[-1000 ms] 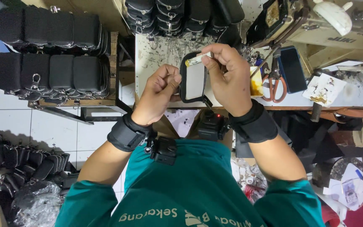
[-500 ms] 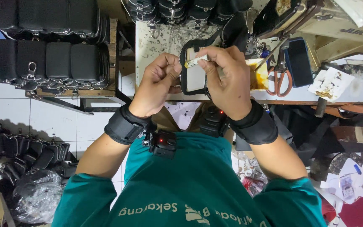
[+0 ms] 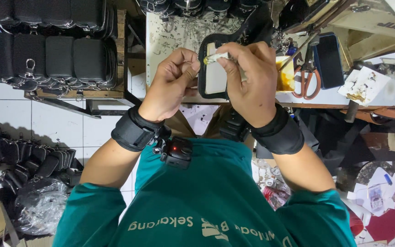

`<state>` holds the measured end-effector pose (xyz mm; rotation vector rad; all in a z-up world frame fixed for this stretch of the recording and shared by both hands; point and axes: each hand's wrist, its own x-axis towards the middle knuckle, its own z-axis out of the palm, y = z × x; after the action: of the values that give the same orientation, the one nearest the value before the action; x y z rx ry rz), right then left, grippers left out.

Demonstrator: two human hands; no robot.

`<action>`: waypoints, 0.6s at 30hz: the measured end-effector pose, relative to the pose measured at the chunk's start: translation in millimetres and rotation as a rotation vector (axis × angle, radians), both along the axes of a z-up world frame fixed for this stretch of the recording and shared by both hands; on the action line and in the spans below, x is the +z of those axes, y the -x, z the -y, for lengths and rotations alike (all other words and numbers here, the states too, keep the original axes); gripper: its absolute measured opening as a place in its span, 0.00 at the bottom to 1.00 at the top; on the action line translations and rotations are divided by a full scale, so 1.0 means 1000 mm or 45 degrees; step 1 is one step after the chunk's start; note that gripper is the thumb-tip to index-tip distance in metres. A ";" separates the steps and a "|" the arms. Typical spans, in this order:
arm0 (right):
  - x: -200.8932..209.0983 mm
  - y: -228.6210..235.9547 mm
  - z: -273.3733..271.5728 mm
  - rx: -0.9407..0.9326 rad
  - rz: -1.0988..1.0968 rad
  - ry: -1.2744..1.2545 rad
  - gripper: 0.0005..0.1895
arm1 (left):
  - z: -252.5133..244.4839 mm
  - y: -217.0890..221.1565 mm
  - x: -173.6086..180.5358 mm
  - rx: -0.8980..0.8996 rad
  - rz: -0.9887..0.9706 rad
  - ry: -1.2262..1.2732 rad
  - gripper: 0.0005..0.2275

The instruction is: Applying glue to the edges of leather pouches using a small applicator stick.

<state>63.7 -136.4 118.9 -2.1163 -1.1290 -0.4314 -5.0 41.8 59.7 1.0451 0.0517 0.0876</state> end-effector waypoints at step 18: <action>-0.010 0.021 0.020 0.149 0.111 0.192 0.08 | -0.007 -0.007 -0.005 -0.002 -0.119 -0.013 0.03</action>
<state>42.4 -156.9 108.9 -2.1633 -1.3664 -0.3981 2.2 49.0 55.2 1.0593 0.1352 0.0376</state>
